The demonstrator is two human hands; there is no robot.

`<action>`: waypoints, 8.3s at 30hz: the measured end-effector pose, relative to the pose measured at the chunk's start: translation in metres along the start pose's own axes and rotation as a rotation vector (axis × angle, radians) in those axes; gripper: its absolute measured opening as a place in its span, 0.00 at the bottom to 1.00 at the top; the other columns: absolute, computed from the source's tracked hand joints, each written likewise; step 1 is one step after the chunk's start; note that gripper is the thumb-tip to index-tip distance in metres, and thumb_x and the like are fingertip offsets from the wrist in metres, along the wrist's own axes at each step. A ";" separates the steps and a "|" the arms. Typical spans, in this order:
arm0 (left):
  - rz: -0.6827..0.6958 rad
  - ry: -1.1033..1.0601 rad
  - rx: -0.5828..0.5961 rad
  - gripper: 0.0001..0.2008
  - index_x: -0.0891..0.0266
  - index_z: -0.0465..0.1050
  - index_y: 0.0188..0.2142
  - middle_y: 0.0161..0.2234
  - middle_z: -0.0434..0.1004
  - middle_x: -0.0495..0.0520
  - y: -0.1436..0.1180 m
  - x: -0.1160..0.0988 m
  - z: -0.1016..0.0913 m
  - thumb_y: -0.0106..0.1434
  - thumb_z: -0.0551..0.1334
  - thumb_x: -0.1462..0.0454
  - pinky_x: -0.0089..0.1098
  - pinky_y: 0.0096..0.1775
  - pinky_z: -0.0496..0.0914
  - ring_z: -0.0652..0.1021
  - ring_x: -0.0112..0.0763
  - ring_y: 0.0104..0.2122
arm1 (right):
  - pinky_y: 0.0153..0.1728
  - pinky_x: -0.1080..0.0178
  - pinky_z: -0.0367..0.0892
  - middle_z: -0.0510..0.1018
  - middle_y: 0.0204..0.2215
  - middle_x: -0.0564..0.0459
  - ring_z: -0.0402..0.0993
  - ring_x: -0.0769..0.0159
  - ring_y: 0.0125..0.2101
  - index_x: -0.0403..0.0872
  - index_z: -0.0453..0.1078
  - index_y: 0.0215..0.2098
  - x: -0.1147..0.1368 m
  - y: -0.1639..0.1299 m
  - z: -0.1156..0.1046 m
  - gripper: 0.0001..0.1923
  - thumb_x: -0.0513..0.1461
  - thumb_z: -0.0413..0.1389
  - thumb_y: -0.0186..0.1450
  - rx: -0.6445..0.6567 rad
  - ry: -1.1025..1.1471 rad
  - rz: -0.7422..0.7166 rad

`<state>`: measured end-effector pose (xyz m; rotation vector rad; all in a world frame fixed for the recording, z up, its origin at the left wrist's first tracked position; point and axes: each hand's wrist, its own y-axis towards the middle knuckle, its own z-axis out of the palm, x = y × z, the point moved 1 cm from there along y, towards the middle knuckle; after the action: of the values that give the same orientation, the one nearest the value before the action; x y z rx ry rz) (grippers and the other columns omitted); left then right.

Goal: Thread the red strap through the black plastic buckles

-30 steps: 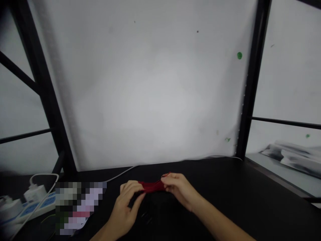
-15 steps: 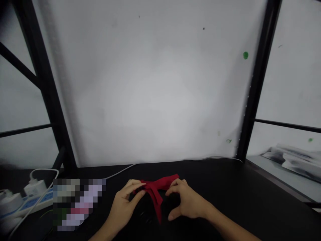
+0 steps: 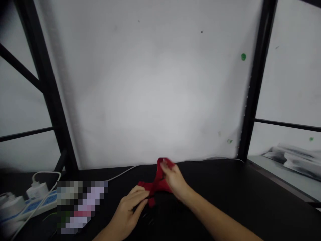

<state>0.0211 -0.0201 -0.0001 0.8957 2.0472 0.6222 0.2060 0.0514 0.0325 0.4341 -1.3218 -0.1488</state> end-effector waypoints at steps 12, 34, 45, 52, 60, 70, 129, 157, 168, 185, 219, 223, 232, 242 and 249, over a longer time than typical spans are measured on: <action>0.079 0.251 0.252 0.18 0.56 0.76 0.49 0.47 0.80 0.56 -0.009 0.010 -0.006 0.62 0.59 0.73 0.40 0.50 0.75 0.77 0.40 0.48 | 0.41 0.60 0.62 0.79 0.30 0.51 0.70 0.61 0.34 0.48 0.78 0.31 -0.041 0.026 -0.027 0.07 0.38 0.57 0.63 0.539 -0.901 -0.135; -0.142 0.280 0.633 0.25 0.47 0.60 0.63 0.66 0.58 0.56 -0.015 0.012 -0.002 0.68 0.59 0.53 0.57 0.59 0.61 0.60 0.52 0.64 | 0.61 0.52 0.57 0.67 0.61 0.46 0.63 0.55 0.59 0.52 0.68 0.58 -0.001 -0.044 -0.057 0.22 0.48 0.53 0.68 0.657 -0.945 -0.138; 0.021 0.357 0.651 0.27 0.51 0.61 0.63 0.64 0.60 0.59 -0.016 0.013 -0.001 0.66 0.62 0.56 0.53 0.57 0.66 0.63 0.51 0.63 | 0.62 0.52 0.58 0.69 0.60 0.48 0.63 0.53 0.61 0.54 0.69 0.59 -0.004 -0.090 -0.049 0.21 0.41 0.54 0.68 0.712 -0.901 -0.067; 0.179 0.416 0.589 0.25 0.50 0.64 0.62 0.60 0.68 0.58 -0.030 0.024 -0.007 0.66 0.62 0.54 0.49 0.54 0.70 0.71 0.49 0.58 | 0.63 0.52 0.55 0.72 0.58 0.48 0.65 0.56 0.59 0.52 0.71 0.56 0.010 -0.081 -0.045 0.18 0.42 0.51 0.69 0.687 -0.871 -0.074; -0.138 0.472 0.246 0.17 0.58 0.73 0.53 0.56 0.73 0.61 0.003 0.043 -0.006 0.66 0.60 0.60 0.53 0.58 0.65 0.70 0.49 0.58 | 0.43 0.59 0.68 0.80 0.38 0.46 0.75 0.56 0.39 0.47 0.79 0.41 -0.006 -0.008 -0.072 0.14 0.45 0.56 0.64 0.392 -1.183 0.012; -0.210 0.385 0.253 0.07 0.56 0.79 0.40 0.45 0.77 0.55 0.019 0.072 -0.007 0.63 0.64 0.60 0.49 0.49 0.66 0.74 0.45 0.48 | 0.41 0.60 0.65 0.78 0.37 0.50 0.72 0.59 0.39 0.48 0.76 0.40 -0.033 -0.001 -0.096 0.10 0.40 0.61 0.60 0.342 -1.088 -0.007; -0.099 0.116 0.141 0.11 0.55 0.70 0.44 0.41 0.77 0.51 0.017 0.003 0.009 0.62 0.61 0.69 0.40 0.47 0.66 0.74 0.37 0.44 | 0.25 0.67 0.52 0.67 0.19 0.61 0.55 0.75 0.20 0.44 0.76 0.34 -0.023 -0.038 -0.039 0.21 0.53 0.65 0.56 0.293 -0.113 0.291; -0.068 0.289 0.175 0.12 0.58 0.72 0.42 0.41 0.76 0.52 0.014 0.003 0.011 0.58 0.67 0.67 0.43 0.47 0.58 0.74 0.40 0.43 | 0.26 0.68 0.60 0.73 0.23 0.57 0.64 0.71 0.24 0.44 0.71 0.27 -0.016 -0.053 -0.015 0.09 0.41 0.60 0.61 0.284 -0.556 0.100; -0.032 0.327 0.187 0.10 0.59 0.71 0.39 0.39 0.75 0.51 0.014 -0.005 0.008 0.58 0.66 0.70 0.42 0.46 0.57 0.74 0.38 0.41 | 0.25 0.68 0.59 0.75 0.23 0.55 0.65 0.70 0.24 0.43 0.72 0.27 -0.012 -0.053 -0.008 0.09 0.42 0.59 0.60 0.279 -0.679 0.154; -0.029 0.271 0.235 0.14 0.57 0.70 0.43 0.43 0.75 0.52 0.009 -0.003 0.002 0.57 0.67 0.69 0.44 0.49 0.57 0.74 0.40 0.44 | 0.26 0.71 0.58 0.70 0.23 0.61 0.62 0.75 0.22 0.46 0.66 0.32 -0.010 -0.063 -0.033 0.09 0.30 0.56 0.53 0.283 -0.340 0.205; -0.237 0.088 0.017 0.09 0.56 0.73 0.38 0.39 0.79 0.52 0.014 -0.004 0.007 0.57 0.68 0.63 0.43 0.45 0.66 0.77 0.41 0.40 | 0.53 0.52 0.65 0.72 0.54 0.47 0.70 0.55 0.49 0.56 0.77 0.49 0.010 -0.061 -0.006 0.14 0.44 0.56 0.66 0.286 -0.770 -0.291; -0.137 0.261 -0.007 0.09 0.56 0.71 0.41 0.41 0.78 0.52 0.011 -0.003 0.011 0.60 0.62 0.68 0.44 0.45 0.62 0.77 0.41 0.42 | 0.57 0.50 0.63 0.72 0.56 0.45 0.69 0.52 0.53 0.54 0.77 0.50 -0.001 -0.066 0.003 0.16 0.47 0.56 0.66 0.165 -0.824 -0.294; 0.104 0.390 -0.037 0.13 0.55 0.69 0.48 0.44 0.78 0.54 0.005 -0.005 0.006 0.64 0.62 0.67 0.42 0.49 0.57 0.75 0.41 0.46 | 0.38 0.63 0.71 0.77 0.40 0.50 0.74 0.62 0.39 0.48 0.76 0.38 -0.010 -0.055 -0.002 0.11 0.47 0.60 0.63 0.165 -0.464 0.002; -0.040 0.303 0.115 0.13 0.56 0.70 0.46 0.45 0.77 0.55 0.016 0.012 -0.006 0.62 0.65 0.64 0.47 0.50 0.58 0.71 0.45 0.49 | 0.36 0.65 0.64 0.73 0.31 0.53 0.69 0.66 0.33 0.46 0.69 0.25 -0.005 -0.035 -0.032 0.15 0.47 0.56 0.65 0.186 -0.702 0.027; -0.107 0.257 0.277 0.09 0.56 0.73 0.40 0.45 0.72 0.54 0.015 0.016 -0.022 0.60 0.64 0.68 0.43 0.48 0.60 0.69 0.42 0.47 | 0.24 0.65 0.59 0.72 0.18 0.54 0.68 0.66 0.22 0.45 0.72 0.21 -0.018 -0.024 -0.087 0.12 0.42 0.58 0.60 0.181 -1.033 0.269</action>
<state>0.0015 -0.0012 0.0148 0.8904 2.4387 0.4180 0.2885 0.0553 -0.0087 0.3255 -2.4088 -0.0168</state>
